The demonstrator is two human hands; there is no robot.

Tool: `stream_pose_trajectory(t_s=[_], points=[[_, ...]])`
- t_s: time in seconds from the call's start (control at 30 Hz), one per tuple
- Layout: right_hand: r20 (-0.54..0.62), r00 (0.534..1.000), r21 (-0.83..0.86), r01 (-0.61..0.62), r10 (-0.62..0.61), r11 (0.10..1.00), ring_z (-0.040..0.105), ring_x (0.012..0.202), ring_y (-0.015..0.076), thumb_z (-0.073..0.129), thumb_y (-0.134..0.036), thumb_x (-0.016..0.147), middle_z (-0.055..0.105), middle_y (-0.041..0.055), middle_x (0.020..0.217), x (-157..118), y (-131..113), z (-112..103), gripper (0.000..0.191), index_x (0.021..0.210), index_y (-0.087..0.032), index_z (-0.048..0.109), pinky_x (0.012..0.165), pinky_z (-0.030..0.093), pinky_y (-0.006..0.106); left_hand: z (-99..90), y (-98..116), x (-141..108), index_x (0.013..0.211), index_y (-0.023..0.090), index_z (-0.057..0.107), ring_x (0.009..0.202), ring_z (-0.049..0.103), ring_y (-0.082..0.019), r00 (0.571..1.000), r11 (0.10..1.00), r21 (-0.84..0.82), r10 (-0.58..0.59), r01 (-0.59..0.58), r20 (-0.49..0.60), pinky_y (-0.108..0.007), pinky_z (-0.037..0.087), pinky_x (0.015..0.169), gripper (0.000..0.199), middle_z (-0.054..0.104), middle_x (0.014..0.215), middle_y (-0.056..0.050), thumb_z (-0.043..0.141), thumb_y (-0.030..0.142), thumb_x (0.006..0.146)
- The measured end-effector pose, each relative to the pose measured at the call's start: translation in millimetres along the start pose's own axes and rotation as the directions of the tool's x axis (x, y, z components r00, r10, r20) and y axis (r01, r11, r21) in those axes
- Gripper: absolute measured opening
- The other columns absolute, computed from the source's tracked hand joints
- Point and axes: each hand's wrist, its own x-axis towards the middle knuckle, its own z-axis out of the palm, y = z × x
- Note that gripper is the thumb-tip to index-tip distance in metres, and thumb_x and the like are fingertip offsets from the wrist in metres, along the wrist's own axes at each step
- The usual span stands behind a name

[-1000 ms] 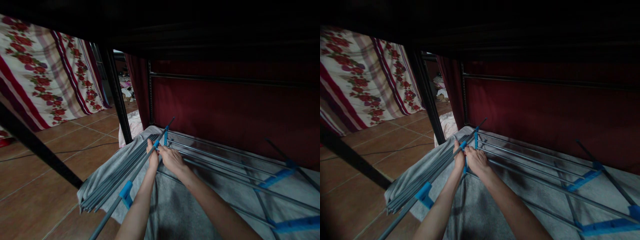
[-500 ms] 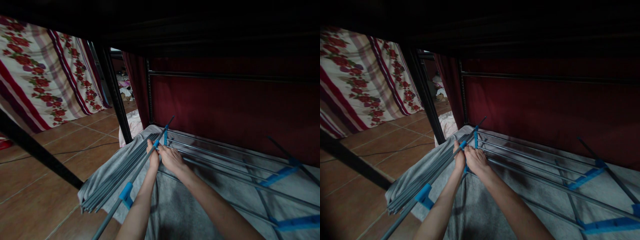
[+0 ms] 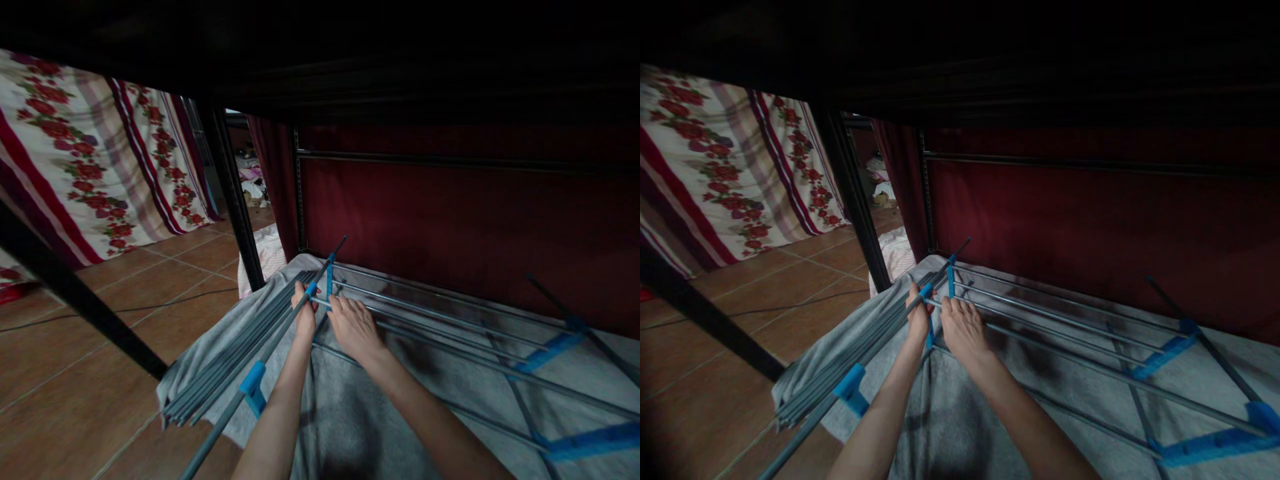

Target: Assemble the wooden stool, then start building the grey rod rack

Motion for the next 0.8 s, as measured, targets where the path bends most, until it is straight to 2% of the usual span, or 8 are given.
stream_pose_trajectory(t_s=[0.17, 0.33, 0.47, 0.6, 0.8], points=[[-0.065, 0.997, -0.059, -0.046, 0.043, 0.997, 0.058, 0.094, 0.0212, 0.040, -0.026, 0.097, 0.065, 0.0080, 0.100, -35.2, 30.0, -8.6, 0.022, 0.111, -0.020, 0.056, 0.090, 0.039, 0.037, 3.3, 1.2, 0.3, 0.059, 0.016, 0.058, 0.035, 0.028, -0.007, 1.000, 0.999, -0.023, -0.023, 0.023, 0.009, -0.021, 0.021, 0.037, 0.068, 0.032, 0.040, 0.005, 0.035, 0.077, 0.078], [-0.119, 0.991, -0.066, -0.076, 0.068, 0.995, 0.058, 0.094, 0.0207, 0.042, -0.026, 0.097, 0.065, 0.0061, 0.100, -55.6, 45.6, -9.9, 0.020, 0.111, -0.021, 0.055, 0.089, 0.039, 0.036, 3.3, 3.6, -0.9, 0.060, 0.016, 0.059, 0.035, 0.031, -0.008, 1.000, 1.000, 0.021, 0.024, -0.024, -0.012, -0.021, 0.022, 0.037, 0.068, 0.037, 0.041, 0.003, 0.035, 0.076, 0.079], [-0.103, 0.991, -0.081, -0.092, 0.084, 0.992, 0.059, 0.091, 0.0195, 0.042, -0.026, 0.097, 0.065, 0.0042, 0.098, -57.0, 49.5, -4.1, 0.019, 0.109, -0.023, 0.056, 0.081, 0.041, 0.033, 1.9, 3.2, -0.8, 0.059, 0.016, 0.059, 0.035, 0.030, -0.008, 1.000, 0.999, 0.029, 0.023, -0.023, 0.012, -0.021, 0.022, 0.036, 0.066, 0.034, 0.040, 0.004, 0.036, 0.073, 0.081], [-0.069, 0.996, -0.069, -0.063, 0.058, 0.996, 0.060, 0.088, 0.0178, 0.041, -0.025, 0.098, 0.066, 0.0028, 0.096, -53.1, 53.5, -1.3, 0.017, 0.102, -0.025, 0.058, 0.075, 0.040, 0.032, 1.2, 2.2, 0.0, 0.059, 0.016, 0.059, 0.036, 0.032, -0.008, 1.000, 1.000, 0.010, 0.003, -0.003, 0.003, -0.021, 0.022, 0.036, 0.064, 0.038, 0.043, 0.004, 0.040, 0.073, 0.079], [-0.015, 0.999, -0.034, -0.052, 0.051, 0.998, 0.060, 0.092, 0.0166, 0.039, -0.024, 0.098, 0.066, 0.0029, 0.102, -51.3, 57.1, -4.1, 0.020, 0.102, -0.025, 0.059, 0.073, 0.040, 0.030, 1.1, -2.2, 0.9, 0.061, 0.016, 0.059, 0.035, 0.031, -0.007, 1.000, 1.000, -0.008, 0.014, -0.014, 0.020, -0.020, 0.022, 0.037, 0.061, 0.038, 0.042, 0.004, 0.037, 0.069, 0.083]])
